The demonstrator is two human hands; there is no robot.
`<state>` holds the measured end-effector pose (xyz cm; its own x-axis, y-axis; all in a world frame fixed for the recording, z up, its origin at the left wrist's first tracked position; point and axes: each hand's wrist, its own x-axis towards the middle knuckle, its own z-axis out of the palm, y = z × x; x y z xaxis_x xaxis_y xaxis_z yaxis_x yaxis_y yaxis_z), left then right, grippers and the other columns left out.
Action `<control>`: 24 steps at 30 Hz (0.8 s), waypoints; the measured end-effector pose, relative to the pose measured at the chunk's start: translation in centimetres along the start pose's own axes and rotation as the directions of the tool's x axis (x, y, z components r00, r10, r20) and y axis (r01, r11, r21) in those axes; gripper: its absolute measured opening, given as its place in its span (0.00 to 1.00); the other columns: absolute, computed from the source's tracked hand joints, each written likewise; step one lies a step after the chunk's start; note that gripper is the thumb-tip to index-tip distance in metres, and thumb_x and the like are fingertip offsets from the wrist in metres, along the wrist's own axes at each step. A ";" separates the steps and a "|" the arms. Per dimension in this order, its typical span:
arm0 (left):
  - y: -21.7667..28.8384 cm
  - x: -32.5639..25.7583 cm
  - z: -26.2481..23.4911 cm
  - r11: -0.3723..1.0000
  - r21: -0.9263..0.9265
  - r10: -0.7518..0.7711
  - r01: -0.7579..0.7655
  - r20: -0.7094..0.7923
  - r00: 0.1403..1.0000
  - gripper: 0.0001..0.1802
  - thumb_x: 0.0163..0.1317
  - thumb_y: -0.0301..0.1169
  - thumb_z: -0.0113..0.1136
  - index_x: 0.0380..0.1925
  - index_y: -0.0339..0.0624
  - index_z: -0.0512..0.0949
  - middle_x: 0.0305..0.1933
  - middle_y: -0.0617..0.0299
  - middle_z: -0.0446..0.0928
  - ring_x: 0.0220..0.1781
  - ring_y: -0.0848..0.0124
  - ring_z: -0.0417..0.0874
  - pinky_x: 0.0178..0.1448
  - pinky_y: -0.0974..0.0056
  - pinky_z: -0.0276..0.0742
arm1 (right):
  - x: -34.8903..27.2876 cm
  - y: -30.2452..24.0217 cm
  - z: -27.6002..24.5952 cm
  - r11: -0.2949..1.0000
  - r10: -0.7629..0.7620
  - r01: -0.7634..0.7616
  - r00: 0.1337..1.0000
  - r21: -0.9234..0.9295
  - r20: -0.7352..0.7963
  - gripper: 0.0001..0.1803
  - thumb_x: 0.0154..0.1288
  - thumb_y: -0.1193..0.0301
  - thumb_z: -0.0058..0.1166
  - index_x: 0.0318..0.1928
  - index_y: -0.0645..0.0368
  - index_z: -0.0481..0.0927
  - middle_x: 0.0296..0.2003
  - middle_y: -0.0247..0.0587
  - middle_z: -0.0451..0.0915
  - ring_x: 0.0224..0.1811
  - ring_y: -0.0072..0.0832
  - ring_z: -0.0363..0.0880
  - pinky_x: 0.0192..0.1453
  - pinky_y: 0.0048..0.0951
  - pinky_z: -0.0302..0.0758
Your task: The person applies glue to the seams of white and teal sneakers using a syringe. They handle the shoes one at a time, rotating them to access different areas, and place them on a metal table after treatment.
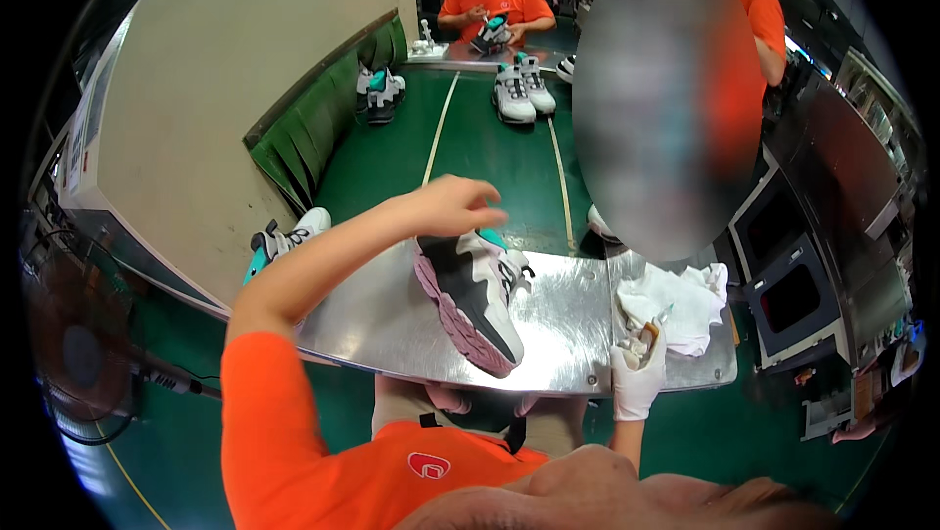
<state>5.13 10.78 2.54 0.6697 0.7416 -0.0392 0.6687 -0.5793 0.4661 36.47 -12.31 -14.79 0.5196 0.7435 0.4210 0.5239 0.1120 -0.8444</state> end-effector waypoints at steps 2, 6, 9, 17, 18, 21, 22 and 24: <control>-3.3 4.6 1.8 0.990 0.058 -0.141 0.129 0.458 0.878 0.48 0.53 0.65 0.65 0.65 0.42 0.71 0.63 0.46 0.74 0.63 0.52 0.76 0.59 0.54 0.78 | -0.3 0.0 0.2 0.999 -0.008 0.008 1.000 -0.035 0.001 0.41 0.49 0.75 0.68 0.66 0.63 0.68 0.55 0.44 0.76 0.53 0.29 0.77 0.57 0.29 0.75; -4.3 10.1 3.2 0.978 0.092 -0.192 0.188 0.750 0.633 0.61 0.42 0.68 0.72 0.70 0.41 0.64 0.73 0.46 0.61 0.72 0.52 0.66 0.63 0.49 0.76 | 0.4 -0.6 -0.3 0.998 0.057 -0.058 0.998 -0.032 -0.040 0.43 0.43 0.71 0.73 0.63 0.65 0.70 0.51 0.52 0.80 0.51 0.40 0.81 0.57 0.37 0.75; -6.0 8.8 4.0 0.930 0.006 -0.261 0.368 0.718 0.646 0.56 0.43 0.63 0.75 0.67 0.41 0.68 0.66 0.49 0.69 0.64 0.57 0.73 0.61 0.55 0.76 | 0.2 -1.0 0.0 0.995 0.025 -0.029 0.999 -0.094 -0.037 0.43 0.43 0.68 0.74 0.62 0.64 0.71 0.49 0.52 0.81 0.49 0.43 0.82 0.55 0.38 0.76; -7.0 3.1 5.1 0.904 -0.300 -0.219 0.304 0.287 0.933 0.52 0.42 0.55 0.79 0.60 0.27 0.74 0.57 0.46 0.78 0.58 0.61 0.79 0.62 0.62 0.74 | 0.0 -2.4 0.1 0.987 0.012 -0.019 0.999 -0.160 -0.045 0.44 0.42 0.67 0.75 0.62 0.63 0.71 0.49 0.53 0.81 0.49 0.45 0.82 0.54 0.39 0.77; -7.3 1.7 4.8 0.891 -0.341 -0.241 0.301 0.208 0.948 0.52 0.40 0.53 0.81 0.59 0.27 0.74 0.55 0.47 0.78 0.57 0.61 0.79 0.63 0.62 0.72 | 0.0 -2.7 0.5 0.987 0.014 -0.016 1.000 -0.161 -0.019 0.44 0.42 0.67 0.75 0.62 0.64 0.71 0.49 0.53 0.81 0.49 0.45 0.82 0.53 0.39 0.77; -5.8 -0.8 3.1 0.850 -0.515 -0.211 0.110 -0.141 0.967 0.36 0.42 0.41 0.82 0.49 0.36 0.79 0.40 0.60 0.77 0.46 0.67 0.78 0.53 0.68 0.72 | 0.1 -2.0 0.0 0.988 -0.028 0.021 0.999 -0.153 -0.044 0.44 0.42 0.67 0.75 0.62 0.64 0.71 0.49 0.53 0.81 0.48 0.45 0.83 0.53 0.39 0.78; -4.3 -2.1 2.4 0.824 -0.566 -0.151 -0.003 -0.226 0.962 0.32 0.43 0.38 0.81 0.47 0.37 0.78 0.40 0.60 0.76 0.46 0.67 0.77 0.52 0.68 0.72 | 0.0 -1.3 -0.2 0.982 -0.064 0.053 0.997 -0.184 -0.052 0.44 0.42 0.67 0.75 0.62 0.65 0.71 0.49 0.54 0.81 0.49 0.47 0.82 0.54 0.40 0.77; -1.6 -4.6 1.6 0.738 -0.641 -0.062 -0.214 -0.379 0.923 0.25 0.47 0.33 0.78 0.43 0.39 0.76 0.39 0.62 0.75 0.45 0.67 0.77 0.51 0.68 0.72 | -0.1 -0.5 -0.5 0.973 -0.082 0.067 0.995 -0.219 -0.062 0.44 0.42 0.66 0.75 0.62 0.64 0.71 0.49 0.55 0.81 0.50 0.48 0.81 0.56 0.41 0.76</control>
<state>1.47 7.78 0.59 0.4546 0.8487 0.2702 0.1432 -0.3691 0.9183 36.48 -12.82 -14.20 0.5152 0.6897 0.5088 0.6926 0.0146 -0.7211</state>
